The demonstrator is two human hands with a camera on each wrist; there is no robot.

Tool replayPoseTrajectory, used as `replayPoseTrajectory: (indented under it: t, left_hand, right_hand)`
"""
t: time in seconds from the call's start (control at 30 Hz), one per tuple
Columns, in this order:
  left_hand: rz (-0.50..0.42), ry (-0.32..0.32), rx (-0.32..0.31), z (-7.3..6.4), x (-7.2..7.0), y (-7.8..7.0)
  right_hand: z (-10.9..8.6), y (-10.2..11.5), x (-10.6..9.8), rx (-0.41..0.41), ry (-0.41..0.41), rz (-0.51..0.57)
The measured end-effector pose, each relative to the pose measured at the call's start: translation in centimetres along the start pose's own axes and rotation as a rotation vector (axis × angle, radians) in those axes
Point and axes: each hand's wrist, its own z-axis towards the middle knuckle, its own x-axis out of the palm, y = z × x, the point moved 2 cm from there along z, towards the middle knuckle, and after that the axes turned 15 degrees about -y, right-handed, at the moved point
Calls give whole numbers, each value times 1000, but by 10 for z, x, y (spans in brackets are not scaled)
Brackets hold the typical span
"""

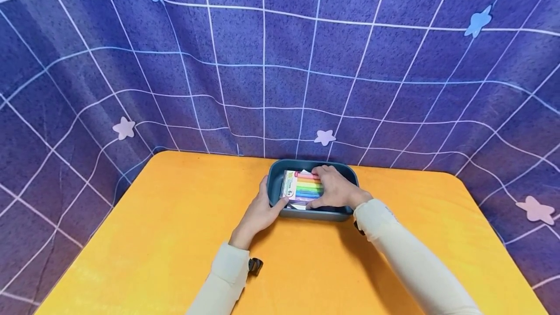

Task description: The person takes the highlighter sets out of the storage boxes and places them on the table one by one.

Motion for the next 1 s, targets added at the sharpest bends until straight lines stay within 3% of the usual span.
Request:
replayPoseTrajectory:
  t: [0.53,0.77,1.0]
  left_hand:
    - [-6,-6,-6,0,1,4]
    - [-1,-6,-4,1,1,4]
    - [4,-4,-10,2,1,2]
  right_hand:
    - [-2,-2,4,13,-17,7]
    - [2,-2,3,0,49,-17]
    - [5,-5,1,84,114,30]
